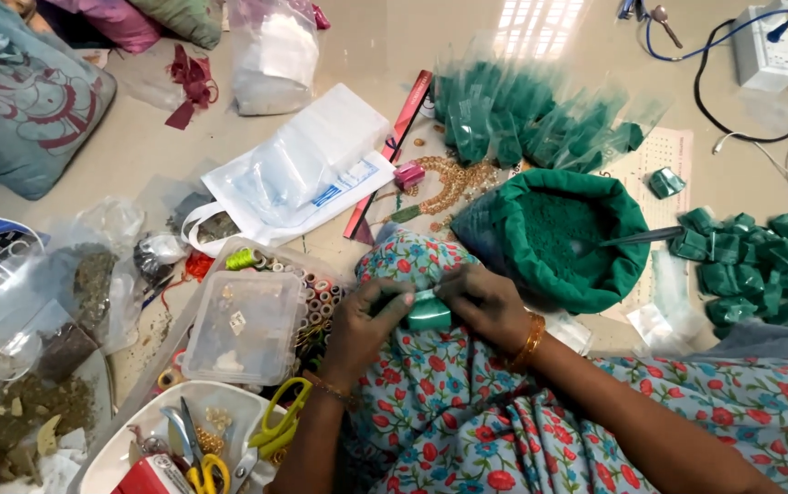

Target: The person packages green glitter powder into small mesh sachets and seals them for transport.

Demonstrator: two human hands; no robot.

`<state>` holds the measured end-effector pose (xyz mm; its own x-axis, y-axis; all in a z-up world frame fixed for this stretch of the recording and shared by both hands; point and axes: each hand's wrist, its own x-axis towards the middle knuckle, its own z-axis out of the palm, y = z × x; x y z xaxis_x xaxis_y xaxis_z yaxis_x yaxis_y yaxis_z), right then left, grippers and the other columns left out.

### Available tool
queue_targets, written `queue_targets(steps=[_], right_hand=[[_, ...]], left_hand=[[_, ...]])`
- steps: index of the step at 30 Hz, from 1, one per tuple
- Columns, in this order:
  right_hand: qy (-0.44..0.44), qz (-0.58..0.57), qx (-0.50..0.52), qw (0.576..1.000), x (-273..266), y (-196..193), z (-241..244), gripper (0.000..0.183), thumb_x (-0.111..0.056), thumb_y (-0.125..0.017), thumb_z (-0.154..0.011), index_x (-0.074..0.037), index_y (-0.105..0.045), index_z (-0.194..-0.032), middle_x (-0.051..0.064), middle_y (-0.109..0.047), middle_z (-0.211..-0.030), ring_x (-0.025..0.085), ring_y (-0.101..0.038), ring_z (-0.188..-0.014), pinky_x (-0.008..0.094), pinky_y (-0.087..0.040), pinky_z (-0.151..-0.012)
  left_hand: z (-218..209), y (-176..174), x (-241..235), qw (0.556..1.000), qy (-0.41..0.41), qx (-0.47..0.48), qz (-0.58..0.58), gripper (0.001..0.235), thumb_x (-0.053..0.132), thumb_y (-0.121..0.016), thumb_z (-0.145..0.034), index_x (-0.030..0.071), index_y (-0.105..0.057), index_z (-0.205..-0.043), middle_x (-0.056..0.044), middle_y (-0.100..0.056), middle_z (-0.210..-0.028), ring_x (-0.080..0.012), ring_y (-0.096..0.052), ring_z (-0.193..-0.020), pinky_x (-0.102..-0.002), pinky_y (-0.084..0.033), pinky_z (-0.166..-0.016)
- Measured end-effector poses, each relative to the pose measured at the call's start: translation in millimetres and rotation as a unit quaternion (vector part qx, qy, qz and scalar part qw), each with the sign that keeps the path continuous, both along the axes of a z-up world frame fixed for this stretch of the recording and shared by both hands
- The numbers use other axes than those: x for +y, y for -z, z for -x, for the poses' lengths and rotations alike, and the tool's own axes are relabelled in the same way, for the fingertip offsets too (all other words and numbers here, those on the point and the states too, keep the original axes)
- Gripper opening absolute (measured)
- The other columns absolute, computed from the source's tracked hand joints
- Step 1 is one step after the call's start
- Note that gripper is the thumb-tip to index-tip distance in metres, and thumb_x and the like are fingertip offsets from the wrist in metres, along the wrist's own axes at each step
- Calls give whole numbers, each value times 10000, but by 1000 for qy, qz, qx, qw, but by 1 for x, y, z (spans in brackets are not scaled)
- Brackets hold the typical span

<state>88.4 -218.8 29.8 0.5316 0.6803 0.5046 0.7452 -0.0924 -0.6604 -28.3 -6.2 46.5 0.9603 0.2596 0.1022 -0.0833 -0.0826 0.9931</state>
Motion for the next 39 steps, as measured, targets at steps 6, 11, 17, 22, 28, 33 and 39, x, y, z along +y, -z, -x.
queue_targets(steps=[6, 11, 17, 22, 28, 33, 39], right_hand=[[-73, 16, -142, 987, 1, -20, 5, 288, 0, -691, -839, -45, -712, -1123, 144, -664, -1129, 332, -684, -979, 403, -561, -819], [-89, 28, -160, 983, -6, -17, 7, 285, -1, -689, -819, -33, -678, -1101, 177, -649, -1186, 351, -676, -1026, 413, -568, -857], [-26, 16, 19, 999, -7, -57, 34, 223, -40, -719, -865, -14, -669, -1080, 173, -650, -1180, 358, -670, -1096, 415, -550, -902], [14, 123, -1, 992, -15, -16, 31, 207, -73, -773, -850, -19, -668, -1019, 160, -619, -1011, 343, -650, -916, 400, -548, -777], [-26, 52, -59, 997, -11, -1, 33, 257, 13, -698, -799, -22, -644, -1048, 170, -601, -1017, 356, -646, -936, 415, -548, -783], [1, 34, -55, 998, -6, 10, 26, 228, -18, -721, -818, -15, -616, -1020, 182, -609, -1046, 387, -638, -963, 424, -542, -815], [63, -40, -29, 997, -14, -11, 18, 174, -90, -755, -883, -64, -660, -1025, 128, -637, -1073, 301, -646, -1028, 385, -529, -891]], left_hand=[[-2, -31, 4, 976, 25, 29, -214, 218, 241, -778, -869, 112, -789, -1044, -98, -758, -914, -219, -746, -853, -336, -568, -765], [0, -19, 1, 946, 46, -29, -321, 172, 203, -741, -874, 81, -745, -995, -129, -695, -948, -312, -693, -883, -413, -548, -778], [21, -26, -21, 867, 50, -91, -488, 140, 134, -675, -920, 32, -603, -983, -143, -604, -980, -356, -633, -948, -436, -537, -839], [33, -23, -35, 818, 41, -120, -560, 120, 101, -685, -915, 49, -600, -982, -147, -592, -977, -352, -636, -997, -431, -550, -871], [35, 8, -35, 933, -81, -96, -338, 233, 125, -769, -842, 105, -676, -1055, -117, -650, -1031, -323, -657, -974, -413, -553, -826], [29, 15, -30, 933, -48, -95, -344, 219, 95, -731, -898, 42, -633, -1086, -169, -616, -1082, -360, -647, -971, -425, -558, -803], [12, -5, -16, 909, -86, -187, -361, 153, 88, -718, -919, 32, -626, -1027, -150, -635, -1017, -359, -647, -930, -441, -553, -795]])
